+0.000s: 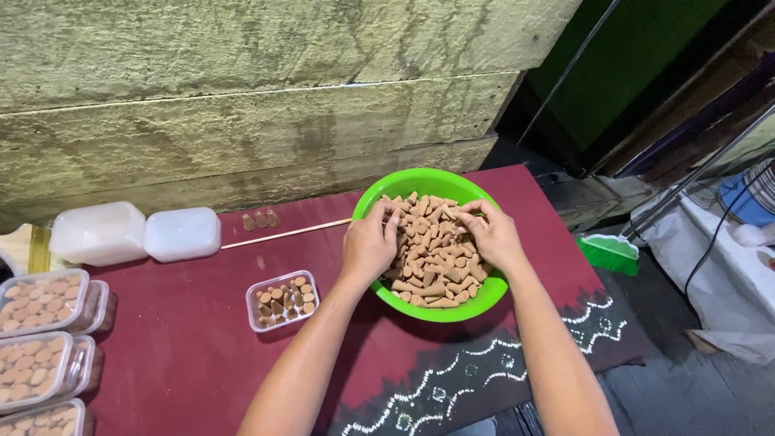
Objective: Sorting and transferring incense cones from a large green bowl into smaller clear containers for packaging.
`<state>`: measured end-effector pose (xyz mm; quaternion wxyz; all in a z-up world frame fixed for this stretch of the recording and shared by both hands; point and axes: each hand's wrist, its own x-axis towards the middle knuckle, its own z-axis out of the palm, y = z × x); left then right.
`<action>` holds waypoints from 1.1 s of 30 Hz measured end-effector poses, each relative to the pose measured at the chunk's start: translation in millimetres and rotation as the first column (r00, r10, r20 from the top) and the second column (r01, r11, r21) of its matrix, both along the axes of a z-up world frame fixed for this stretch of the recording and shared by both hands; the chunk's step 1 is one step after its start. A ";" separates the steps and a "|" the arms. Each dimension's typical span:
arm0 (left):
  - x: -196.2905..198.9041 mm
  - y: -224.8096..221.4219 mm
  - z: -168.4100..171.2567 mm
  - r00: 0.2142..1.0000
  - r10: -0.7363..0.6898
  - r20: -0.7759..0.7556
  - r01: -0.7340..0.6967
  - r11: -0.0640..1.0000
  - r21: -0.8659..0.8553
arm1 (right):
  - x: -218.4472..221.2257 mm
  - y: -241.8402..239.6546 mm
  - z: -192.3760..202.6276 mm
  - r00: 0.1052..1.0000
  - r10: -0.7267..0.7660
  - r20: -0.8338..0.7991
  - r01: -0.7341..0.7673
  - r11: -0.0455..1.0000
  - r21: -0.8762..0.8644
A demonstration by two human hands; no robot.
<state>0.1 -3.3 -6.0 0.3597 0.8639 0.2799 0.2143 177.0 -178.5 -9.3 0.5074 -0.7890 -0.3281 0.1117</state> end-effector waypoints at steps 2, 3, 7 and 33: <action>-1.7 -0.1 2.1 1.000 0.000 -0.015 -0.001 1.000 -0.022 | 10.6 -0.2 -2.0 0.999 0.053 0.013 -0.053 0.998 0.030; -1.9 0.4 4.0 1.000 0.001 -0.028 -0.003 0.999 -0.043 | 17.1 0.7 -1.8 0.994 0.106 0.030 -0.107 0.993 0.058; 0.1 2.7 4.6 0.999 0.018 -0.033 -0.020 0.998 -0.058 | 20.7 3.2 -17.8 0.993 0.082 -0.086 -0.072 0.991 0.113; -6.5 3.7 24.9 0.995 -0.092 -0.031 0.089 0.994 -0.068 | 18.6 1.4 -12.6 0.996 0.026 -0.080 -0.016 0.992 0.122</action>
